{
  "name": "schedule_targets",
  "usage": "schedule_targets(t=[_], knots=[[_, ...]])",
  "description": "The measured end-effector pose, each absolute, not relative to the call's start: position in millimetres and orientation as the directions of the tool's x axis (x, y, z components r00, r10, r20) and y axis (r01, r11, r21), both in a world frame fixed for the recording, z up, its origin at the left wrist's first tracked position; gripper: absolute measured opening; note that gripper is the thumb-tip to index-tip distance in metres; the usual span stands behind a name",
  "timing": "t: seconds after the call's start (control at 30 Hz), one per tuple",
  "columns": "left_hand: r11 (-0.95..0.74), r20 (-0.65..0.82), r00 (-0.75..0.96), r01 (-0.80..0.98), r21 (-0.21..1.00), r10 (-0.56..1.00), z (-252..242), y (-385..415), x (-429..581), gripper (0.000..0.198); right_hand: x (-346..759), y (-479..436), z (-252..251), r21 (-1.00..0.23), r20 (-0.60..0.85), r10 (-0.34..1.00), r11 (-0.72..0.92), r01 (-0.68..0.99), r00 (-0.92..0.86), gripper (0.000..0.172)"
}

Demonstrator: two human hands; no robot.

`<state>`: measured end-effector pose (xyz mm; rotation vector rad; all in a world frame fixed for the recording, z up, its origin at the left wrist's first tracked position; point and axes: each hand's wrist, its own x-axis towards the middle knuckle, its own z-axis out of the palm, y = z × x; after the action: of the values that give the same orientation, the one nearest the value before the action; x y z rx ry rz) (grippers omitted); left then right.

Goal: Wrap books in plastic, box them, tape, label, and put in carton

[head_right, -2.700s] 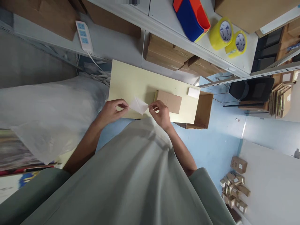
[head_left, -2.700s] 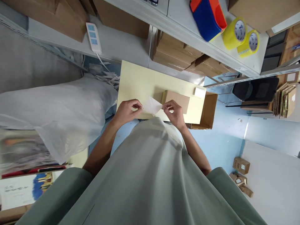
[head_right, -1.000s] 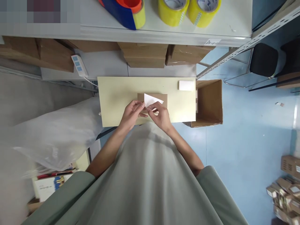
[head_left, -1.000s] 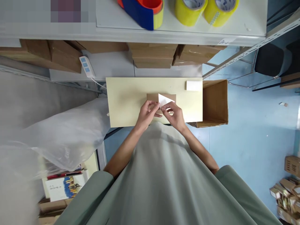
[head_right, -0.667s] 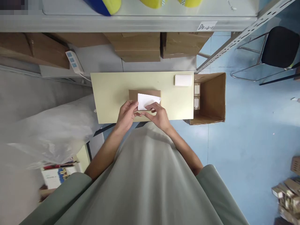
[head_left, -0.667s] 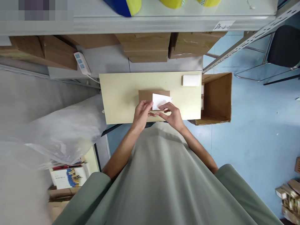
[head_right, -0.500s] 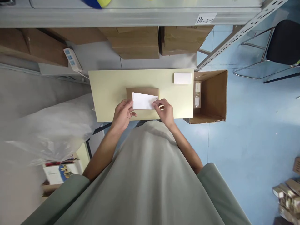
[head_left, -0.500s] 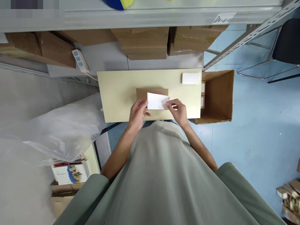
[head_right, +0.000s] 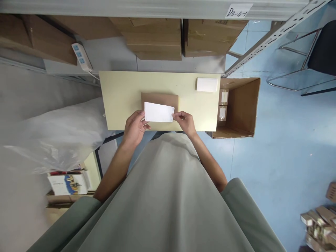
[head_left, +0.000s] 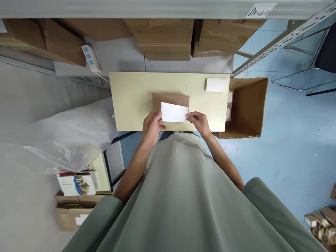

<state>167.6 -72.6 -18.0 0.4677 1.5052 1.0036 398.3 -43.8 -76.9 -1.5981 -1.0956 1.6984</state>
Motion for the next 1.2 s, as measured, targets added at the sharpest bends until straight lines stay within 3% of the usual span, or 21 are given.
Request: schedule_targets(t=[0.33,0.63,0.83,1.03,1.2], knots=[[0.527,-0.57,-0.296,-0.218,0.821,0.766,-51.0,-84.5,155.6,0.047,393.2,-39.4,-68.7,-0.889,-0.454,0.876,-0.43,0.159,-0.164,0.041],[0.557,-0.561,-0.353,-0.122,0.821,0.749,-69.1,-76.5,145.0,0.05,384.3,-39.1,-64.1,-0.883,-0.457,0.882,-0.436,0.171,-0.11,0.05],[0.582,-0.564,-0.305,-0.039,0.812,0.767,-76.7,-68.0,136.4,0.053,383.8,-39.5,-64.0,-0.867,-0.475,0.878,-0.456,0.201,-0.053,0.057],[0.583,-0.53,-0.311,0.106,0.806,0.789,-103.0,-53.8,120.3,0.04,373.1,-31.8,-85.4,-0.831,-0.487,0.874,-0.459,0.313,-0.011,0.056],[0.59,-0.528,-0.309,0.154,0.793,0.791,-125.0,-39.2,114.1,0.035,358.4,-13.4,-105.7,-0.698,-0.545,0.837,-0.482,0.53,0.044,0.034]])
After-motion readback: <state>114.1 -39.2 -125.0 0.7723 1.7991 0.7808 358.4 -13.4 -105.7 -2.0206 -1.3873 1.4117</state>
